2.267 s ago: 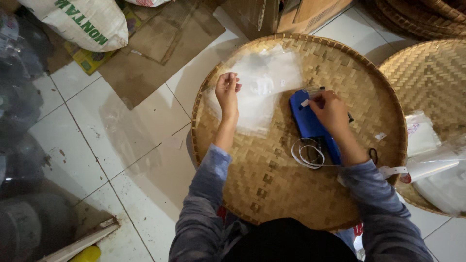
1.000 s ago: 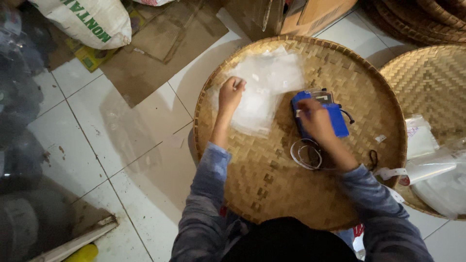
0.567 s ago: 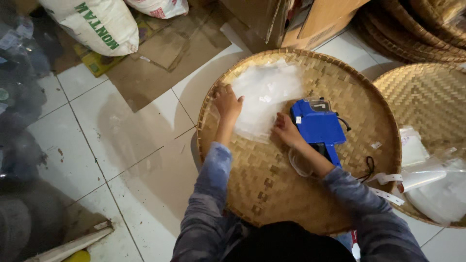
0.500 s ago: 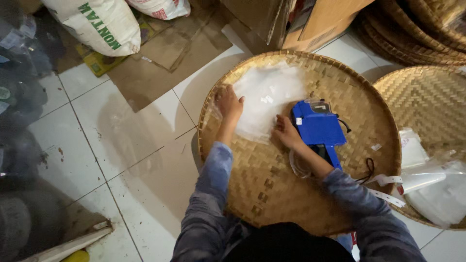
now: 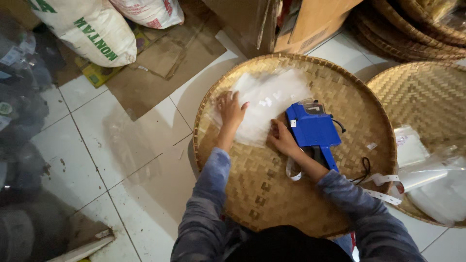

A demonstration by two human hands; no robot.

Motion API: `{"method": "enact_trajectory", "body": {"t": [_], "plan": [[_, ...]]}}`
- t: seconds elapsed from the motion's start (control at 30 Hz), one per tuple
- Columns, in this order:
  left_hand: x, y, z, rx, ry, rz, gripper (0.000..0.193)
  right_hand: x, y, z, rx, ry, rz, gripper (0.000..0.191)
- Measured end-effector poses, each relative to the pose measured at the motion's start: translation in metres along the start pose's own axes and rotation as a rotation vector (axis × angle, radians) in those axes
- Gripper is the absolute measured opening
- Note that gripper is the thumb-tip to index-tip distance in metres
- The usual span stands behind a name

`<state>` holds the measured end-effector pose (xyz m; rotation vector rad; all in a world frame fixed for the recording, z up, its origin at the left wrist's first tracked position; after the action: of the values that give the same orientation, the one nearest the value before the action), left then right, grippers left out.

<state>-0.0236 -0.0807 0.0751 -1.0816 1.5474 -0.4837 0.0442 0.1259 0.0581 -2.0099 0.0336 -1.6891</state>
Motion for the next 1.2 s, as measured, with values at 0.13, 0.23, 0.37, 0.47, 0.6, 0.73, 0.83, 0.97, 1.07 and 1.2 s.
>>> {"method": "enact_trajectory", "body": {"t": [0.13, 0.23, 0.37, 0.47, 0.6, 0.73, 0.83, 0.97, 1.07, 1.2], "plan": [[0.008, 0.012, 0.002, 0.117, 0.015, -0.129, 0.036, -0.010, 0.002, 0.003, 0.011, 0.008, -0.030, 0.069], [0.013, 0.008, -0.003, 0.200, 0.002, -0.257, 0.024, -0.014, 0.001, 0.005, -0.016, -0.033, 0.036, 0.067], [0.030, -0.010, -0.010, 0.572, -0.169, -0.149, 0.018, -0.015, 0.000, 0.005, -0.014, -0.024, 0.049, 0.064], [0.035, -0.023, -0.009, 0.884, -0.167, -0.299, 0.024, -0.014, -0.001, 0.007, 0.007, -0.014, 0.098, 0.064], [0.032, -0.027, -0.009, 0.239, -0.075, -0.328, 0.063, -0.014, 0.000, 0.010, 0.004, -0.071, 0.142, 0.064], [0.036, -0.015, -0.009, 0.142, -0.267, -0.229, 0.073, -0.015, -0.001, 0.009, -0.027, -0.178, 0.198, 0.062], [0.036, -0.009, -0.006, 0.042, -0.228, -0.126, 0.075, -0.016, 0.000, 0.009, 0.011, -0.069, 0.220, 0.061], [0.030, -0.006, -0.005, 0.111, -0.302, -0.141, 0.072, -0.014, -0.001, 0.010, -0.010, -0.175, 0.243, 0.061], [0.027, -0.009, -0.006, 0.089, -0.317, -0.173, 0.067, -0.013, -0.001, 0.009, -0.010, -0.166, 0.229, 0.060], [0.028, -0.010, -0.005, 0.052, -0.299, -0.140, 0.070, -0.012, -0.001, 0.010, -0.007, -0.136, 0.216, 0.059]]}}
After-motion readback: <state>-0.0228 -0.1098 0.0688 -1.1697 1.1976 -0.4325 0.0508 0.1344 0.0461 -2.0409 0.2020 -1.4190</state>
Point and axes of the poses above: each hand's wrist, its own z-axis away from the middle knuckle, its own y-axis out of the palm, x = y × z, the point moved 1 cm from there along -z, towards the middle knuckle, and after that the axes turned 6 degrees about -y, right-handed, at the moved point
